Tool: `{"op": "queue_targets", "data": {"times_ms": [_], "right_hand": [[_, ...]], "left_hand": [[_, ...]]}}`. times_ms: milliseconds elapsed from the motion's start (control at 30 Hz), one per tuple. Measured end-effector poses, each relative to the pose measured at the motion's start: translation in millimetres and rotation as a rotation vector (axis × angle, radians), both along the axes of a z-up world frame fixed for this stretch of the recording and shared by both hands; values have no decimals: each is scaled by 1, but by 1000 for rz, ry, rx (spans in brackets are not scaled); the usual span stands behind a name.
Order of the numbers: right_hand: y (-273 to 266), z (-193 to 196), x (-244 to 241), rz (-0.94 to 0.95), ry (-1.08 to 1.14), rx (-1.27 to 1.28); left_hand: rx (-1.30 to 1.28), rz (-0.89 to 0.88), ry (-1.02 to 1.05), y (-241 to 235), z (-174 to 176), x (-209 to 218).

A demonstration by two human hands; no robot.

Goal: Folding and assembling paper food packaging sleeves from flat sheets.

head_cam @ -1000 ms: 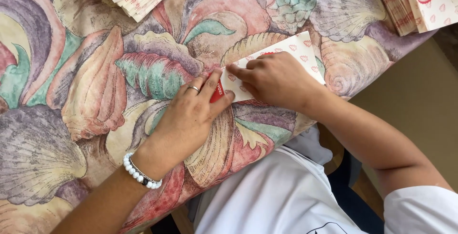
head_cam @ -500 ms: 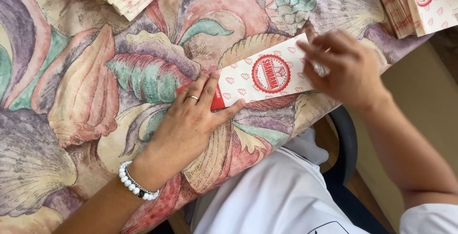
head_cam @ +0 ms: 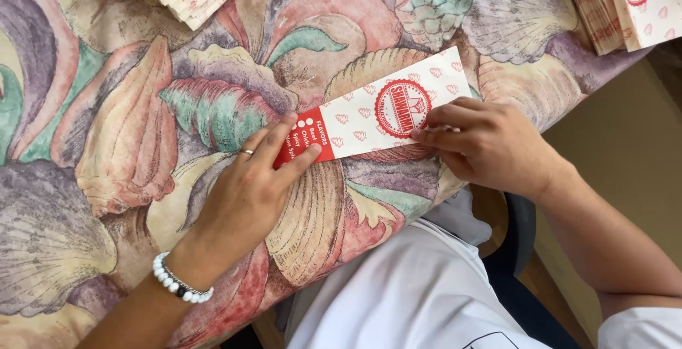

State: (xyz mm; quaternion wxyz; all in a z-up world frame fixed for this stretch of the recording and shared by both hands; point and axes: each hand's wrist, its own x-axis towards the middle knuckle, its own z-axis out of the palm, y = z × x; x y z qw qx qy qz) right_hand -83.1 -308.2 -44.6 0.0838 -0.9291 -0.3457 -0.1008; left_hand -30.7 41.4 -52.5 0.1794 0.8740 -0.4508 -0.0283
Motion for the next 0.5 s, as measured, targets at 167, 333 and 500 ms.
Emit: {"op": "queue_targets", "data": {"times_ms": [167,333,500], "right_hand": [[43,4,37,2,150,-40],[100,4,57,-55,145,-234],[34,-1,62,-252,230,-20]], "left_hand": [[105,-15,-128,-3,-1,0],[110,-21,-107,-2,-6,1],[58,-30,-119,-2,-5,2]]}}
